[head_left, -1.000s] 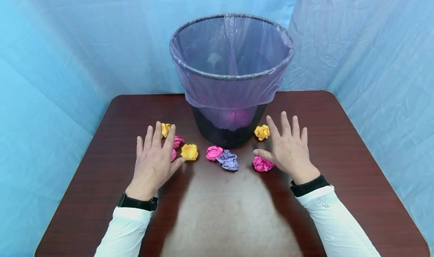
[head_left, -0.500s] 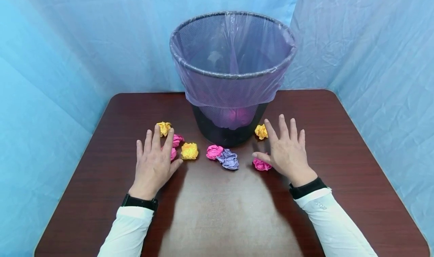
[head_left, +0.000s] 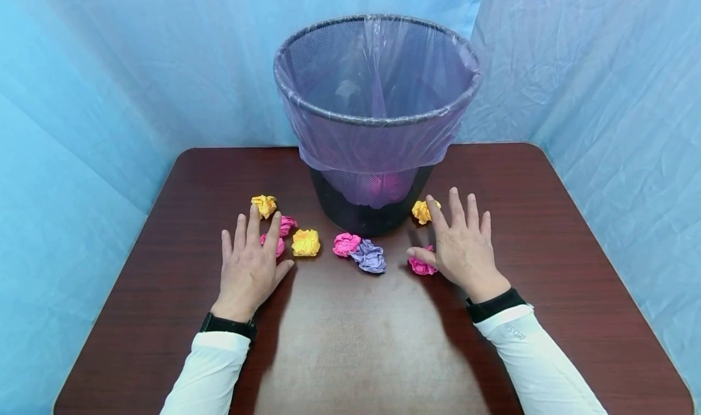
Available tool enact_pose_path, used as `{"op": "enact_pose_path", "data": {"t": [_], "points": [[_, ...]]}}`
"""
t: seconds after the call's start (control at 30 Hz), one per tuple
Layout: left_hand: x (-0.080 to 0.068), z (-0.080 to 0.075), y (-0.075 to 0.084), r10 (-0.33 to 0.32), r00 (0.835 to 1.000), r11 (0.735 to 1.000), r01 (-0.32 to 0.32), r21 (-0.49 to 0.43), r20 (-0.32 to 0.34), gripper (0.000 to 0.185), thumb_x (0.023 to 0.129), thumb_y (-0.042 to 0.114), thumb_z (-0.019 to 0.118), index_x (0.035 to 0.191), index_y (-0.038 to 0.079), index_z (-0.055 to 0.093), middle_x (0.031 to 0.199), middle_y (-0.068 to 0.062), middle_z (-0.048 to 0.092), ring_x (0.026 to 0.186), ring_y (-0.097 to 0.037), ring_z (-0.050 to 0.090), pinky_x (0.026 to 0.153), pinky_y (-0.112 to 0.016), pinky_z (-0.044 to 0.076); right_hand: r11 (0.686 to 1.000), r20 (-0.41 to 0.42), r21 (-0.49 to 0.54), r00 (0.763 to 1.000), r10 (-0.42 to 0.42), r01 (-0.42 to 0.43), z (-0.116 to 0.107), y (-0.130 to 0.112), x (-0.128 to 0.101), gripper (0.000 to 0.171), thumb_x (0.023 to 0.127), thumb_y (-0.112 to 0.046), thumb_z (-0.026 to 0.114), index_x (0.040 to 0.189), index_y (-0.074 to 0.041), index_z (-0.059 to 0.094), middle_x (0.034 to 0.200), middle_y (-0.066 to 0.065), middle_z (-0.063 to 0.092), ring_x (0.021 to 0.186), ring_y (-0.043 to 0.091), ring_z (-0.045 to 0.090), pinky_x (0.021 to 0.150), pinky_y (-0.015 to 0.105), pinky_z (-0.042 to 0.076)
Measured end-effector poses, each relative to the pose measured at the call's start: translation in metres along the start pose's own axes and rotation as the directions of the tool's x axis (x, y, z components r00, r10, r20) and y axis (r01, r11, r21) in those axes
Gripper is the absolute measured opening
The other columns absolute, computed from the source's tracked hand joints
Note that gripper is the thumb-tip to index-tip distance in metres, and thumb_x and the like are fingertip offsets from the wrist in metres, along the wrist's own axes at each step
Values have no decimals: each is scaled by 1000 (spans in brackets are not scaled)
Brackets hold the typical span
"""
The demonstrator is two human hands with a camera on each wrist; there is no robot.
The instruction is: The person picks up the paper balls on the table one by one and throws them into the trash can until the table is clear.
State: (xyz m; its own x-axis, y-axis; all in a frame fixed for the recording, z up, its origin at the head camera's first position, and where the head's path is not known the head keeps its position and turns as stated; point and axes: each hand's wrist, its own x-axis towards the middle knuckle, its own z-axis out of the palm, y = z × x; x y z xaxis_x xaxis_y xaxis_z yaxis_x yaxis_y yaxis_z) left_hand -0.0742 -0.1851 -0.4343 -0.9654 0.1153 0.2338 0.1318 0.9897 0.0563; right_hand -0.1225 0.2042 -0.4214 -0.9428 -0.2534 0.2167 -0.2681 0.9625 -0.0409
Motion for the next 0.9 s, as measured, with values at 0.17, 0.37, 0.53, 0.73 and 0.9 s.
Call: {"op": "enact_pose_path", "data": {"t": [0.17,0.37,0.53,0.73,0.9], "points": [[-2,5,-1,-5,1000,1000,5,-5,12,102,76,52,77,155,21,21,159,-22,9,143,-47,14,108,-69,13,1000,-7,-2,1000,-4,4,3,1,-1,109,70,-81,58,155,-24,21,159,22,11,142,51,10,104,73,16],[-2,7,0,-13,999,1000,13,-15,30,96,78,50,76,154,20,25,159,-22,13,143,-46,14,109,-69,10,1000,19,5,1000,5,-5,6,1,-2,109,70,-80,59,156,-26,18,159,22,9,143,50,7,104,73,15],[-2,7,0,-21,998,999,23,-29,67,94,79,47,76,154,21,25,158,-23,16,141,-49,18,108,-70,9,1000,20,11,1000,9,-9,7,1,-3,109,70,-79,60,156,-26,19,159,22,10,142,50,9,104,73,14],[-3,7,0,-18,994,1000,20,-22,109,88,81,46,75,153,21,30,156,-25,20,138,-50,24,106,-71,15,1000,24,7,1000,10,-10,8,1,-3,108,70,-79,60,155,-25,21,159,22,10,142,50,10,104,73,16],[-4,6,0,-26,988,999,29,-18,152,84,82,46,73,152,23,31,154,-26,24,136,-50,28,106,-71,15,1000,50,12,999,17,-18,9,2,-3,107,71,-79,59,156,-26,20,159,22,9,142,50,8,105,73,14]]}}
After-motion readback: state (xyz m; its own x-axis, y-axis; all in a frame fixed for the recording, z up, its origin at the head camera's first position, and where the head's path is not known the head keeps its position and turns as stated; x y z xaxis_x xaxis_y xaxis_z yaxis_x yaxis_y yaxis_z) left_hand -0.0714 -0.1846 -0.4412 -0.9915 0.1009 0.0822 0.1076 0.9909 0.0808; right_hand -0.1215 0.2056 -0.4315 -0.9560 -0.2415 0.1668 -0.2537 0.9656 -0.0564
